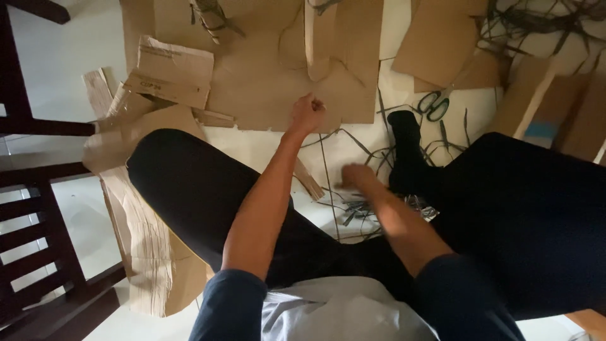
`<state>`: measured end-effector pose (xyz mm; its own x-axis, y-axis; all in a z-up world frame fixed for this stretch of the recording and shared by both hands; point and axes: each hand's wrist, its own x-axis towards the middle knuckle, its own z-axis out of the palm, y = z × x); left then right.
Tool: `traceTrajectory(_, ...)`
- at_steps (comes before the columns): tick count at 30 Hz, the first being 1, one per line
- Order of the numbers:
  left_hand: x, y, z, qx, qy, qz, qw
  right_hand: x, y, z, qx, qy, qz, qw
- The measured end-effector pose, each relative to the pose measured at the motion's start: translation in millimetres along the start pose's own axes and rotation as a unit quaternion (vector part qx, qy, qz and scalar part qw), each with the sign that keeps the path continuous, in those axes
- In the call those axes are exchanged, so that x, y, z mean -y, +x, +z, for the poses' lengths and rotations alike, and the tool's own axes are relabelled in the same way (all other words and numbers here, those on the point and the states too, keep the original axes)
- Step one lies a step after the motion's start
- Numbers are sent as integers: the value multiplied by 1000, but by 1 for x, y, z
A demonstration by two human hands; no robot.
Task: Wrapping the legs of a wooden stool with protective cardboard strips and securing them with ties
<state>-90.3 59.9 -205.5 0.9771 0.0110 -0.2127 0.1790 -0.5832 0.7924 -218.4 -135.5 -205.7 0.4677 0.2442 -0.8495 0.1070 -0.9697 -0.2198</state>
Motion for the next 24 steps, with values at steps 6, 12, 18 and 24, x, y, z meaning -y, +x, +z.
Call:
traceTrajectory(6,-12,-3,-6,26,2,-24,999,-9,43,66,-91,-72,-83,990)
traceTrajectory(12,-19,-6,-11,20,38,-37,998,-16,95,21,10,135,-65,989)
traceTrajectory(18,-51,-14,-27,-9,-4,-40,999,9,22,-105,-208,613,-147,748)
traceTrajectory(24,-101,-13,-39,35,-285,14,958,42,-69,-175,-281,635,-207,689)
